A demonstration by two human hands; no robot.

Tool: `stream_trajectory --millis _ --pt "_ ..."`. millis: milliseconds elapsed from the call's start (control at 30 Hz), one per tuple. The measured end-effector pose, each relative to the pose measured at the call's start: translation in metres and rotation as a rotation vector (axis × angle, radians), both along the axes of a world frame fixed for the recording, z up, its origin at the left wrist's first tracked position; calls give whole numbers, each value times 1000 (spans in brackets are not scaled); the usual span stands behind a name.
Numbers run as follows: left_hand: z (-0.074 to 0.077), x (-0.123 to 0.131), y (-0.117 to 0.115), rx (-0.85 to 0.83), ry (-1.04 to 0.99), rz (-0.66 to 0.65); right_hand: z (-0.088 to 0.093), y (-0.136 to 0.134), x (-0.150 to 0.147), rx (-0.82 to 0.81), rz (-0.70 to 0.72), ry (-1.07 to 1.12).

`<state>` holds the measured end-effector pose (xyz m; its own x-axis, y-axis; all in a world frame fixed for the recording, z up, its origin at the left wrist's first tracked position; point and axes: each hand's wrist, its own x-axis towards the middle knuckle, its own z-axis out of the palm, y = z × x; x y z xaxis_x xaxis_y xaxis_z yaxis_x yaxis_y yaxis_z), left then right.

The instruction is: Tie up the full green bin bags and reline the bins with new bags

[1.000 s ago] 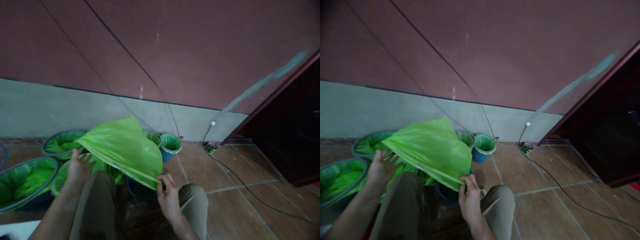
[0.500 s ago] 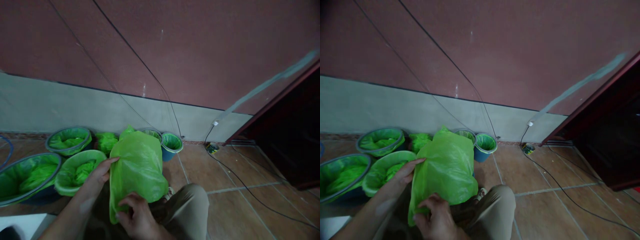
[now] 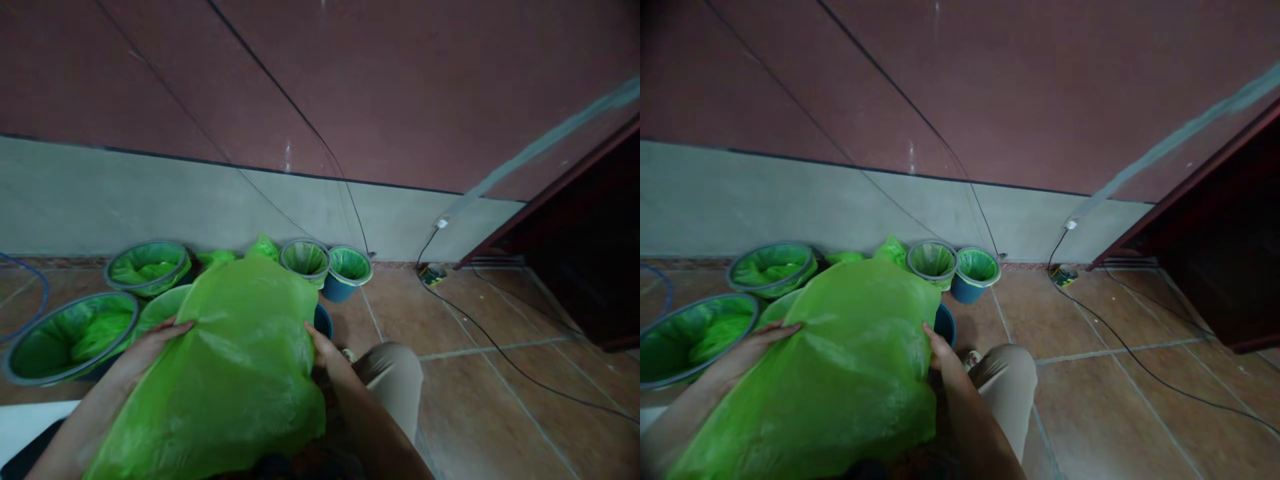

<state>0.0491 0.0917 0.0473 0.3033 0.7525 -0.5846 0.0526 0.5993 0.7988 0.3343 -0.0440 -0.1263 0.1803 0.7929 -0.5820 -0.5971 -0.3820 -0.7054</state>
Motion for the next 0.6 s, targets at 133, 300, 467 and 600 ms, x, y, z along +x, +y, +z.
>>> stream_trajectory --millis 133,300,467,600 --pt "-26 -16 30 7 91 103 4 -2 -1 -35 -113 68" --pt "-34 -15 45 123 -49 168 35 -10 51 -2 -367 -57" --pt "-20 4 46 210 -166 129 93 -16 86 172 -580 -314" --pt "1 12 47 311 -194 85 143 -28 88 329 -422 -403"
